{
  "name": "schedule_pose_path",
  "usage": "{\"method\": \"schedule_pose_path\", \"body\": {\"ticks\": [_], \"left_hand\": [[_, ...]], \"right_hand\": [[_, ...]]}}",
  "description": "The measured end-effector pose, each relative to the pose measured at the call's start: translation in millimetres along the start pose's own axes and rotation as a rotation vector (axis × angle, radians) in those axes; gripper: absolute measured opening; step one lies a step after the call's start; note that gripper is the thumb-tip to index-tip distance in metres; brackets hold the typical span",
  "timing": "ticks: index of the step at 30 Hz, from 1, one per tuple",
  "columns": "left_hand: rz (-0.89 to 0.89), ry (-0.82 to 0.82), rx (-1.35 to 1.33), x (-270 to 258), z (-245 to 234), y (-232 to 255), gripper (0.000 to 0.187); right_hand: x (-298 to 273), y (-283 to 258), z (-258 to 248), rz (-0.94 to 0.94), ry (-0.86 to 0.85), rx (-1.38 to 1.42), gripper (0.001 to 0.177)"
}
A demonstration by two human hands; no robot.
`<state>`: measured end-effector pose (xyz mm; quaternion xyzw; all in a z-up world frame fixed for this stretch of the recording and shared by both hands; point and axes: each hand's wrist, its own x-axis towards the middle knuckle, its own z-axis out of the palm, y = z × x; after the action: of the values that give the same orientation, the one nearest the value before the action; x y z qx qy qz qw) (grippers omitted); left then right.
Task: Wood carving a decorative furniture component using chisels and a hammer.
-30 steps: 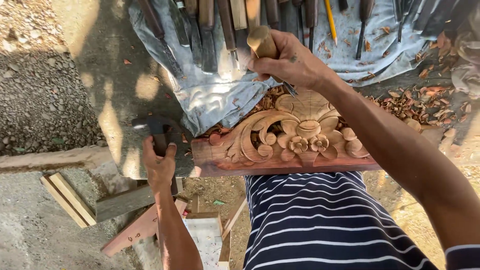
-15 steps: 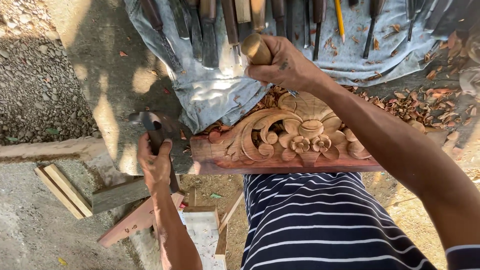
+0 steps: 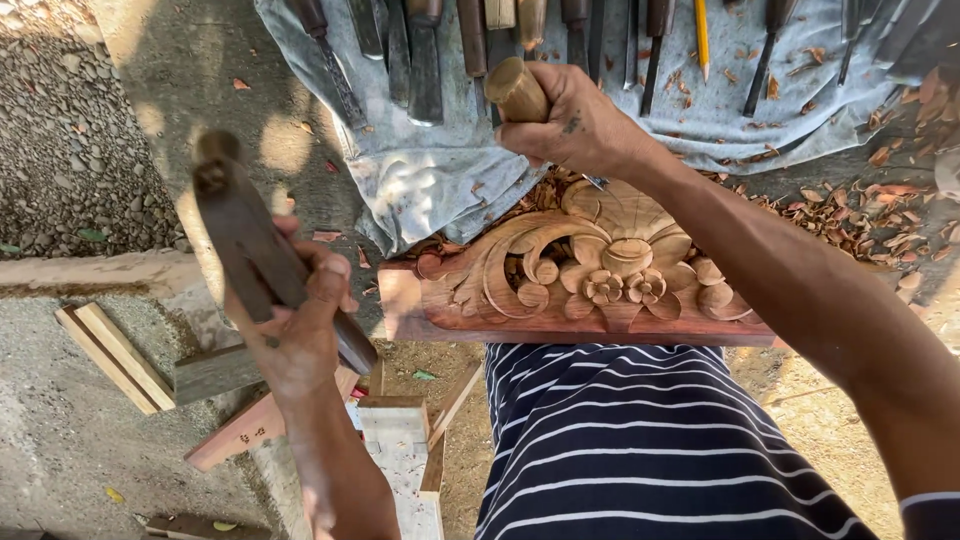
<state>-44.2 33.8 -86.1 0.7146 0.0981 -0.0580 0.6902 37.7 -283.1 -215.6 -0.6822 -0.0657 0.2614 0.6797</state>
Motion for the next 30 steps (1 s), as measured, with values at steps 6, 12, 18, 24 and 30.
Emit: {"method": "schedule_pose_path", "body": {"ticks": [6,12,18,24,30], "left_hand": [[0.024,0.113,-0.124,29.1,49.5,24.7,0.043],[-0.187,-0.393,0.617,70.2,92.3,-11.8,0.049],[-0.141,-0.102,0.567,77.9,80.1,-27.3,0.028],[0.195,-0.393,0.706,71.6,93.4,-14.5,0.043],[-0.230,-0.157,0.713,75.6,104.7,-30.4,0.038]], "right_hand": [[4.6,-2.3,4.0,0.063,0.005,-0.023,0.026],[1.8,-6.6,7.2,0.009,-0.024,-0.076,0.024],[5.3,11.3,7.4,0.019,-0.033,-0.076,0.025],[-0.6,-4.8,5.6,0.031,-0.025,-0.120,0.037],[7.3,2.1,6.4,0.084,-0.003,-0.059,0.029]]}}
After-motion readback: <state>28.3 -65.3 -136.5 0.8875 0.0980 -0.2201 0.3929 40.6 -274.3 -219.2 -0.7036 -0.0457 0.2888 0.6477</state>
